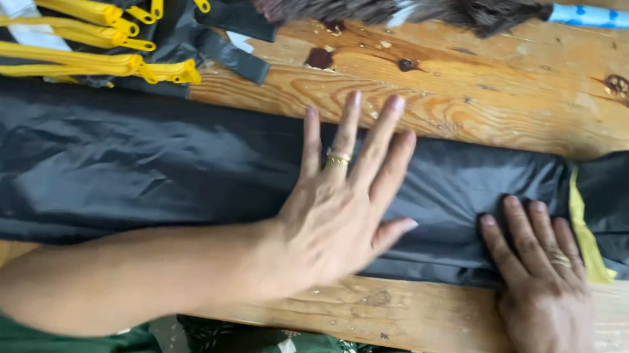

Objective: The person uses a brush to sweep a black fabric item on a wooden table, then folds the item into a compact rectangular shape by hand. The person smooths the fabric repeatedly during the folding process to ensure neatness.

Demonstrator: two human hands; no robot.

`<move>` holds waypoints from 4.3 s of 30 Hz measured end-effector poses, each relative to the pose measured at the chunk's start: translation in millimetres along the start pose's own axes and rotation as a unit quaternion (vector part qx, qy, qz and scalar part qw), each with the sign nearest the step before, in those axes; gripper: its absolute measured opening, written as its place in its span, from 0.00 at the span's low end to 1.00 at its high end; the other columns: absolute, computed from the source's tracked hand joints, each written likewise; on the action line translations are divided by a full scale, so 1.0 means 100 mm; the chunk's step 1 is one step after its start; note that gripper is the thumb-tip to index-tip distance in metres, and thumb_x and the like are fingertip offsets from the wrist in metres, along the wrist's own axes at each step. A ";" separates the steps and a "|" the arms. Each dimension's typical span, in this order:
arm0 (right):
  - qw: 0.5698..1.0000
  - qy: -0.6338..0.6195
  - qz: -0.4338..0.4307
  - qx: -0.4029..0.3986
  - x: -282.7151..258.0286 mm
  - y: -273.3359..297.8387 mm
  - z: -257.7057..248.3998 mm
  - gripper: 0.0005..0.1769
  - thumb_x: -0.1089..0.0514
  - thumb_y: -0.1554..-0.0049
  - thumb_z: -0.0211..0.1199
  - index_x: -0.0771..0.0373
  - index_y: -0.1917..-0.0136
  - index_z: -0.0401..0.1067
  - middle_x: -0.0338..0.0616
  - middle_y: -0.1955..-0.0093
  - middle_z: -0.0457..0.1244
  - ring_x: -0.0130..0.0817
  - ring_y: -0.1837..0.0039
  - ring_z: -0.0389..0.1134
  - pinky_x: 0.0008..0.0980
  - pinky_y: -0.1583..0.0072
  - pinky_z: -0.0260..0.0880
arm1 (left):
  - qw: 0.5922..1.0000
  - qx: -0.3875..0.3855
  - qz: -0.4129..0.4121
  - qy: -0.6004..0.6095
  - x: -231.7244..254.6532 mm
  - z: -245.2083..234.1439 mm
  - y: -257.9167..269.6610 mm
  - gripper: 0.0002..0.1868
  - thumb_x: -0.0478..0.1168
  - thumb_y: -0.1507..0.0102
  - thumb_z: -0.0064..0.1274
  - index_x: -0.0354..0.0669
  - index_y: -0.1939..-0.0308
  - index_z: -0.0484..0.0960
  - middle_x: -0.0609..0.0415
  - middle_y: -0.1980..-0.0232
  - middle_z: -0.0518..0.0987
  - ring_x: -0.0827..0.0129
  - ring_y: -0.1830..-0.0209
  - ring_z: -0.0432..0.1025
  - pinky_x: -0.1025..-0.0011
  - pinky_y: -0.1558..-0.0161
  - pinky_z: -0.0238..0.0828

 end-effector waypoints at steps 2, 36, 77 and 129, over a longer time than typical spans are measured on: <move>0.999 0.037 0.014 -0.030 0.20 0.10 0.03 0.54 0.66 0.67 0.60 0.53 0.23 0.66 0.47 0.17 0.56 0.57 0.17 0.58 0.54 0.18 0.54 | 0.998 -0.054 -0.036 -0.023 -0.11 0.26 -0.01 0.53 0.75 0.35 0.33 0.37 0.21 0.54 0.35 0.16 0.38 0.31 0.18 0.35 0.23 0.27 0.32; 0.982 -0.149 -0.033 -0.115 -0.85 -1.03 0.05 0.49 0.37 0.34 0.43 0.73 0.17 0.31 0.69 0.15 0.28 0.56 0.14 0.25 0.50 0.18 0.23 | 0.996 -0.076 0.006 -0.046 0.23 0.52 0.15 0.48 0.58 0.38 0.30 0.32 0.20 0.43 0.28 0.18 0.45 0.31 0.18 0.36 0.26 0.24 0.24; 0.990 -0.078 -0.097 -0.065 -0.82 -0.87 0.16 0.48 0.34 0.36 0.47 0.67 0.17 0.42 0.56 0.14 0.39 0.51 0.13 0.35 0.53 0.18 0.30 | 0.993 -0.035 0.097 0.051 -0.27 0.23 0.24 0.51 0.69 0.35 0.37 0.27 0.23 0.55 0.32 0.18 0.49 0.41 0.16 0.40 0.38 0.20 0.29; 0.996 -0.082 -0.007 0.033 -0.42 -0.01 -0.22 0.21 0.71 0.40 0.51 0.63 0.35 0.72 0.60 0.26 0.60 0.56 0.25 0.64 0.55 0.23 0.62 | 0.950 0.018 0.232 0.208 0.03 -0.09 0.30 0.42 0.67 0.32 0.40 0.25 0.47 0.82 0.28 0.22 0.56 0.26 0.23 0.53 0.26 0.27 0.47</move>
Point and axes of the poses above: each hand's wrist, its own y-axis away from the middle knuckle, its own z-axis out of the palm, x = y × z, the point moved 4 cm from there along -y, towards the middle knuckle
